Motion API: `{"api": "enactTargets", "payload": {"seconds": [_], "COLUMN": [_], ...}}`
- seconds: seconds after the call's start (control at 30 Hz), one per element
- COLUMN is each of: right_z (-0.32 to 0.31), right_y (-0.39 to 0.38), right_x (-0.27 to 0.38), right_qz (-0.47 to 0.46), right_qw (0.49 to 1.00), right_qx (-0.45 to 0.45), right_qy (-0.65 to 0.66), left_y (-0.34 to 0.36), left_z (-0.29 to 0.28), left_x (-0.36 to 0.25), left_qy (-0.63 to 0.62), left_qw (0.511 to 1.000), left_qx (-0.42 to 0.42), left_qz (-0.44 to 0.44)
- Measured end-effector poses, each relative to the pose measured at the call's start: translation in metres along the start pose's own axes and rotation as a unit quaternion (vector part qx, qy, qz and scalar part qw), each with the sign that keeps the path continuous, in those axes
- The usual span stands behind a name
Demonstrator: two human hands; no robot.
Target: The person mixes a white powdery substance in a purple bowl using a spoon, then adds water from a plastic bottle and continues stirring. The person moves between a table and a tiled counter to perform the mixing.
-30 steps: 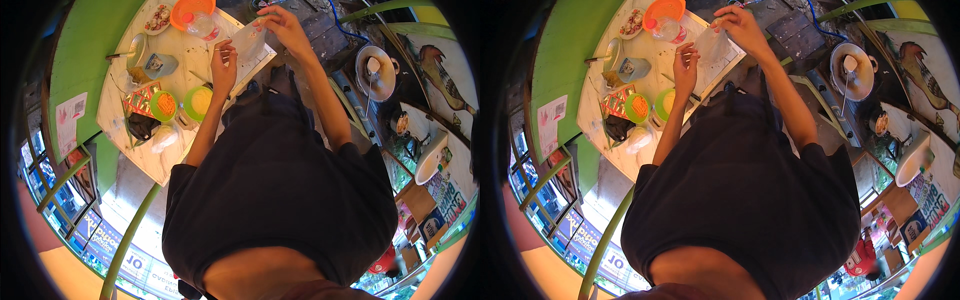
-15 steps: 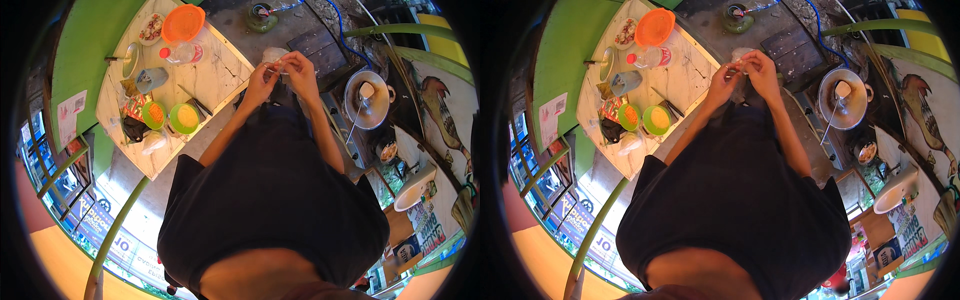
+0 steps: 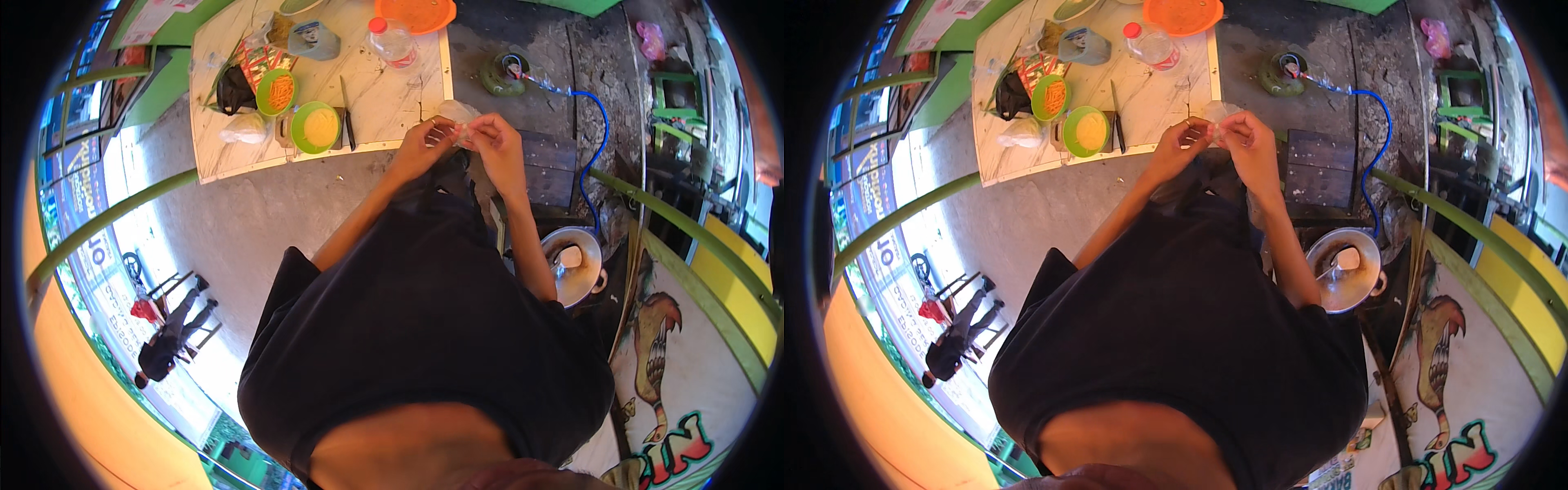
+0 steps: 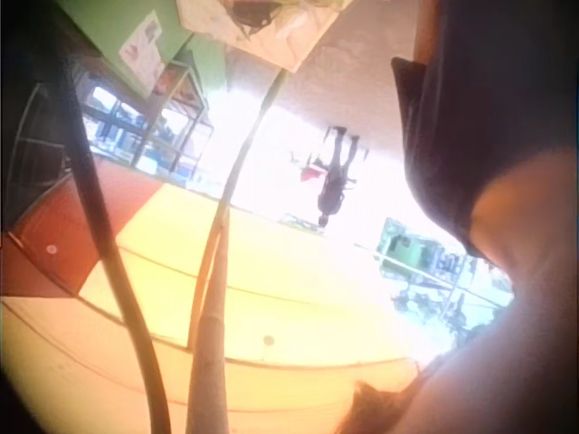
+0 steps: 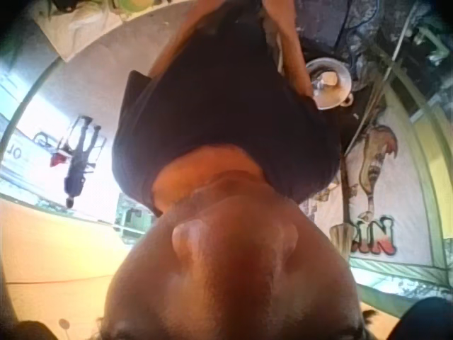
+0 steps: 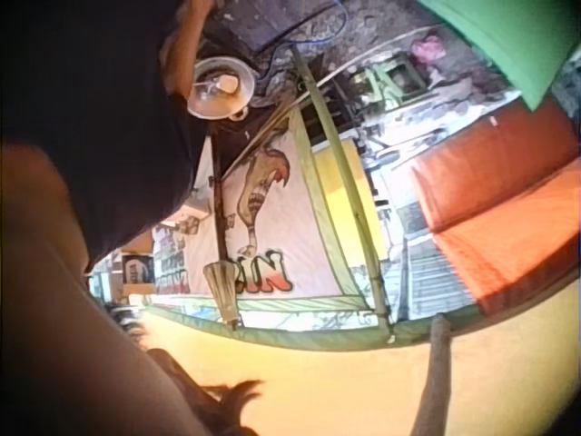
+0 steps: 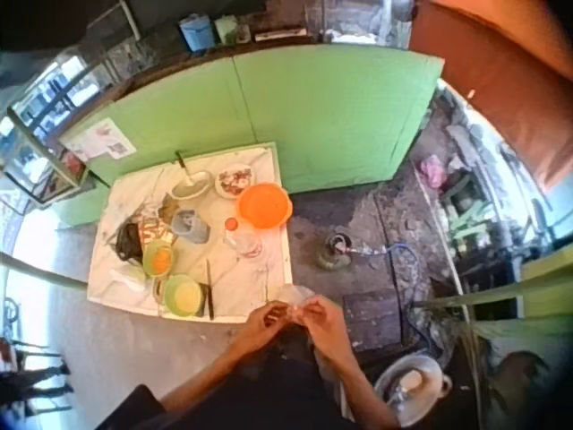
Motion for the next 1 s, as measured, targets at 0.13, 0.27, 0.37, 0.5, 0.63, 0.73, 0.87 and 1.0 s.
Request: {"api": "enactTargets", "payload": {"seconds": [0.13,0.27,0.37,0.5,0.63,0.73,0.87,1.0], "right_z": [0.053,0.123,0.18,0.256,0.33,0.382,0.454,0.526], "right_y": [0.022,0.039,0.038,0.027,0.021,0.015,0.01,0.004], "right_x": [0.004,0.029,0.04,0.036,0.018,-0.002,-0.024,-0.044], "right_qz": [-0.031,-0.052,-0.077,-0.105,-0.162,-0.117,-0.087,-0.049], "right_qw": [0.997,0.99,0.983,0.977,0.969,0.98,0.978,0.973], "right_qx": [0.075,0.127,0.164,0.187,0.179,0.161,0.19,0.225], "right_qy": [-0.007,-0.03,-0.034,-0.015,-0.051,-0.006,-0.015,-0.011], "left_y": [-0.037,-0.077,-0.107,-0.152,-0.205,-0.249,-0.31,-0.357], "left_z": [-0.036,-0.076,-0.115,-0.175,-0.236,-0.281,-0.33,-0.369], "left_x": [-0.013,-0.029,-0.046,-0.048,-0.035,-0.012,0.032,0.073], "left_qy": [-0.008,-0.008,0.049,0.076,0.043,0.032,0.029,0.069], "left_qw": [0.987,0.948,0.916,0.897,0.898,0.894,0.898,0.881], "left_qx": [-0.143,-0.282,-0.347,-0.371,-0.369,-0.39,-0.408,-0.458], "left_qz": [0.067,0.145,0.195,0.227,0.237,0.219,0.162,0.098]}}
Point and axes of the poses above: each hand's wrist, its own y-axis towards the middle knuckle, its own z-axis out of the palm, x = y × z, the point moved 6 cm from there along y, towards the middle knuckle, and after that the axes turned 4 degrees about x, right-handed, at the moved point
